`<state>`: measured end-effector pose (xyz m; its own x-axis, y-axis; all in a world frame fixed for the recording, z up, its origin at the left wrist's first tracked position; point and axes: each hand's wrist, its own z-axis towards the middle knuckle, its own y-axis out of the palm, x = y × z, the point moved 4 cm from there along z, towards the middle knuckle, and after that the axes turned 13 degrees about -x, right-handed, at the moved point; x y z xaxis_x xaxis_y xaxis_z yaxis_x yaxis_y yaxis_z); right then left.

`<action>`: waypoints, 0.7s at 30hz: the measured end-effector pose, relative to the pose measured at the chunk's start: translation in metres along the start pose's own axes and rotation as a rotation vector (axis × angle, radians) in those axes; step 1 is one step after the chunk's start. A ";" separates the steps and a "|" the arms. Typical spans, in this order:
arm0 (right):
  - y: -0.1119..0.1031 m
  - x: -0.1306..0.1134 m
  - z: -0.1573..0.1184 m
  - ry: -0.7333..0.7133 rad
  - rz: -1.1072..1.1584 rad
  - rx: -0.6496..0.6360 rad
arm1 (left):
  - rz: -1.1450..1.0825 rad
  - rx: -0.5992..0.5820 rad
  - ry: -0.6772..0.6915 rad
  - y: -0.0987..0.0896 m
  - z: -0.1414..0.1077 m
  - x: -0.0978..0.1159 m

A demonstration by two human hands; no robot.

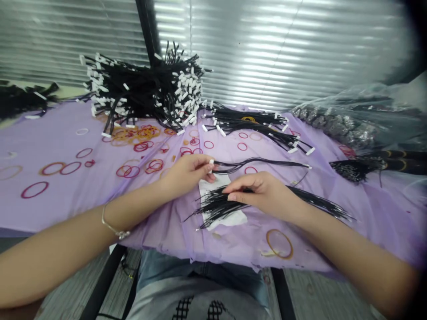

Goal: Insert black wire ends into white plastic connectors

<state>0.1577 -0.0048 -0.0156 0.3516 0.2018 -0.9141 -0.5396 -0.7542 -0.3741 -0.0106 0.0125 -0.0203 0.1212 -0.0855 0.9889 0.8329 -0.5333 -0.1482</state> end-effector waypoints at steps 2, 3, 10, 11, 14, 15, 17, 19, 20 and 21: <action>0.001 0.000 0.000 -0.007 0.067 -0.023 | -0.073 -0.011 -0.032 0.003 -0.002 0.001; 0.001 -0.002 0.000 -0.013 0.076 -0.028 | -0.112 -0.020 -0.047 0.005 -0.003 0.001; -0.019 -0.014 -0.011 -0.021 -0.067 0.222 | -0.352 -0.207 -0.090 0.020 -0.006 0.001; -0.023 -0.014 -0.011 -0.008 -0.076 0.258 | -0.377 -0.222 -0.092 0.021 -0.006 0.000; -0.028 -0.011 -0.011 0.010 -0.084 0.289 | -0.429 -0.226 -0.101 0.023 -0.006 0.000; -0.028 -0.011 -0.011 0.006 -0.081 0.288 | -0.436 -0.228 -0.109 0.024 -0.006 -0.001; -0.028 -0.010 -0.011 -0.003 -0.075 0.293 | -0.444 -0.233 -0.121 0.024 -0.005 -0.001; -0.028 -0.010 -0.012 -0.012 -0.085 0.322 | -0.446 -0.236 -0.133 0.024 -0.005 -0.002; -0.028 -0.011 -0.012 -0.016 -0.096 0.338 | -0.446 -0.235 -0.137 0.023 -0.005 -0.002; -0.027 -0.012 -0.013 -0.022 -0.109 0.353 | -0.446 -0.232 -0.141 0.023 -0.005 -0.002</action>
<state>0.1780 0.0053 0.0075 0.4071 0.2849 -0.8678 -0.7319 -0.4666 -0.4965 0.0057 -0.0039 -0.0261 -0.1330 0.2985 0.9451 0.6805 -0.6658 0.3060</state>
